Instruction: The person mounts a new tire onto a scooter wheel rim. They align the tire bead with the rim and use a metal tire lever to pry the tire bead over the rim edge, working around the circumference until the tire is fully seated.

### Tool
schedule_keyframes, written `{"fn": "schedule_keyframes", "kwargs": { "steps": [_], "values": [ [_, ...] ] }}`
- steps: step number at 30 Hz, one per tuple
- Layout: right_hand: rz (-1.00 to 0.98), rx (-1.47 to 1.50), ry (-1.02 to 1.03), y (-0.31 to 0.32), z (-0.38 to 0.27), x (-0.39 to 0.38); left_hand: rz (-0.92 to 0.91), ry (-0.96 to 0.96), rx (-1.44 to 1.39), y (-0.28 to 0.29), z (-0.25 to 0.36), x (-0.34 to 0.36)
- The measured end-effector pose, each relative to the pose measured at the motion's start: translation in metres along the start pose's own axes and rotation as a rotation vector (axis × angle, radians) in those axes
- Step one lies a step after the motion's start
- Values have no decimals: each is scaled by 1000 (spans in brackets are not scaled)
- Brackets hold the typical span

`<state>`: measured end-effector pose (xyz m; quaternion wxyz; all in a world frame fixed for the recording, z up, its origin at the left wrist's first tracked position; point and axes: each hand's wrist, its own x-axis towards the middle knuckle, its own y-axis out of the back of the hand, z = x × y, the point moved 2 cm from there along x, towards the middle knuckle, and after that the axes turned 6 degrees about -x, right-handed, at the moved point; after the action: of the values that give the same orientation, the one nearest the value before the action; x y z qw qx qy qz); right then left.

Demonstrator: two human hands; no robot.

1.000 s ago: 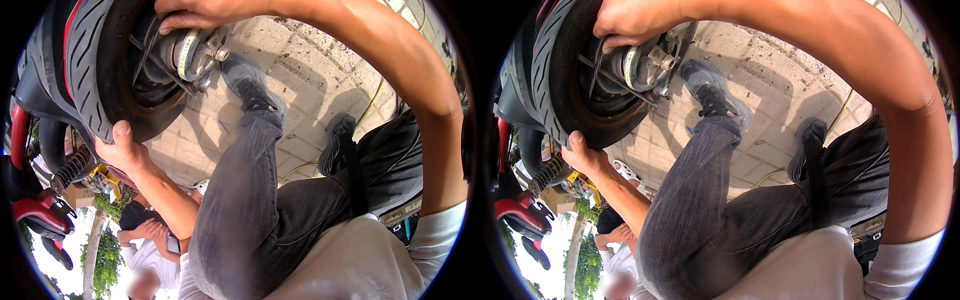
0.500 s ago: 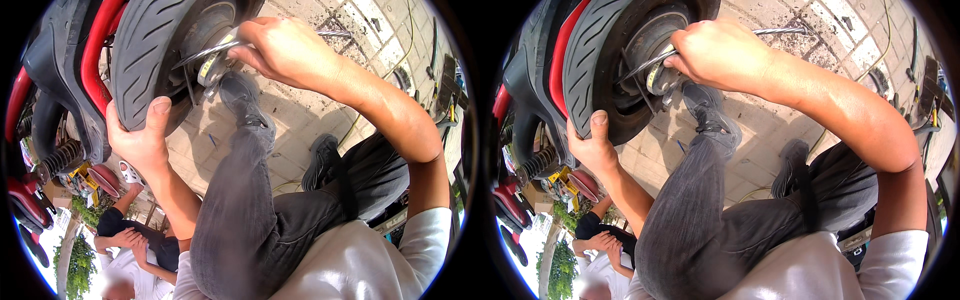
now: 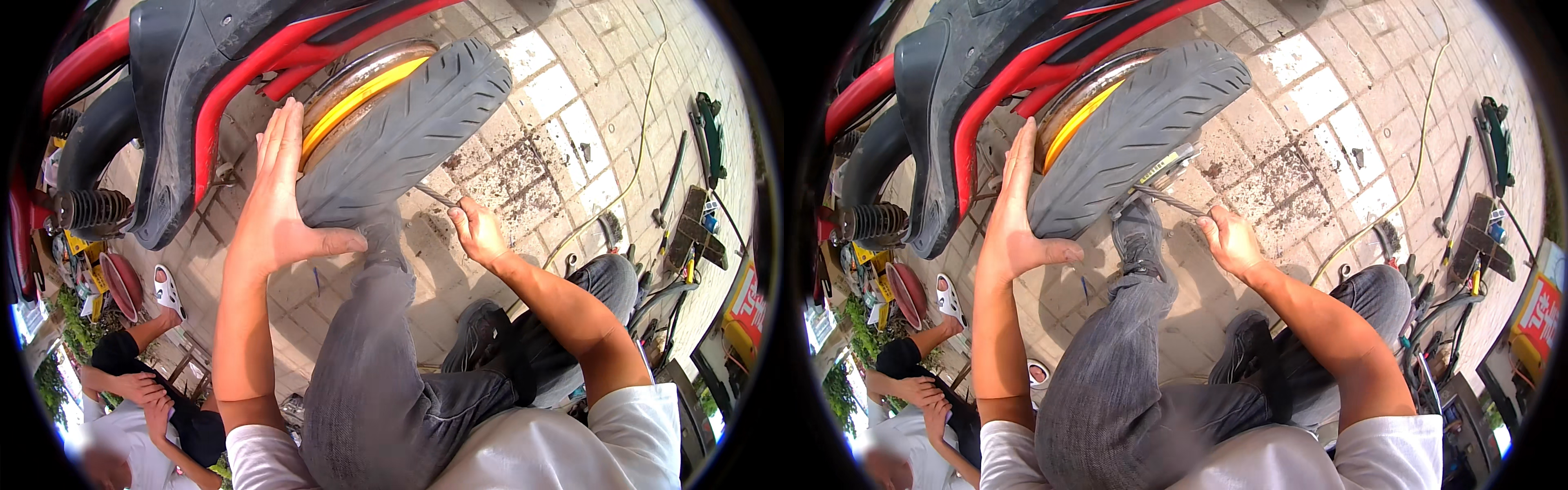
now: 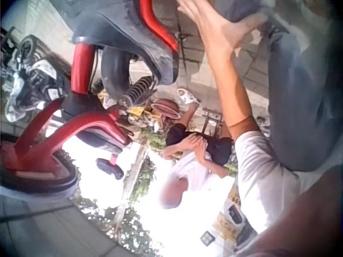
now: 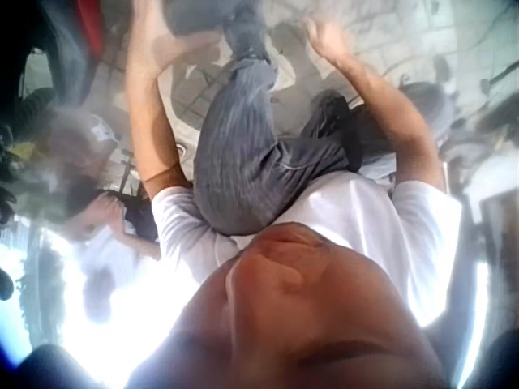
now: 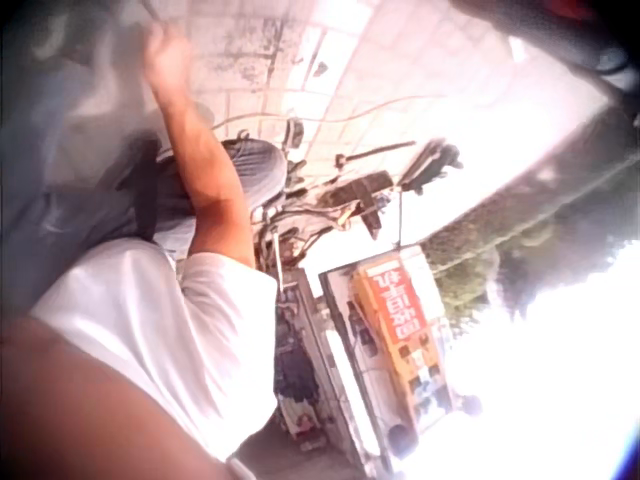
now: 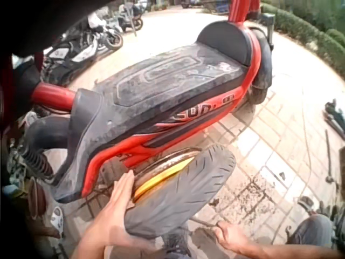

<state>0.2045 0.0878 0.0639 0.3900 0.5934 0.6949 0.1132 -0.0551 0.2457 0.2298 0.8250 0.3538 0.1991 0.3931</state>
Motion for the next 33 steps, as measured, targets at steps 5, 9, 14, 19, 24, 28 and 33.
{"fn": "schedule_keyframes", "kwargs": {
  "steps": [5, 9, 14, 19, 24, 28, 33],
  "values": [
    [12, 221, -31, -49, -11, -20, 130, 213, -192, -13, 30, 11],
    [-5, 380, -102, -69, -22, -45, 190, 273, -149, -26, 43, 14],
    [-96, 295, -125, -24, 0, -58, 247, 251, -100, -44, 54, 10],
    [-148, 171, -49, 7, 3, -24, 230, 294, -192, -31, 42, 16],
    [-129, 352, -40, -36, -12, -5, 123, 143, -359, -12, 21, 25],
    [-73, 325, -39, -41, -15, -7, 150, 220, -235, -16, 38, 32],
    [-94, 402, -23, -44, -15, -4, 163, 172, -236, -18, 48, 47]
  ]
}}
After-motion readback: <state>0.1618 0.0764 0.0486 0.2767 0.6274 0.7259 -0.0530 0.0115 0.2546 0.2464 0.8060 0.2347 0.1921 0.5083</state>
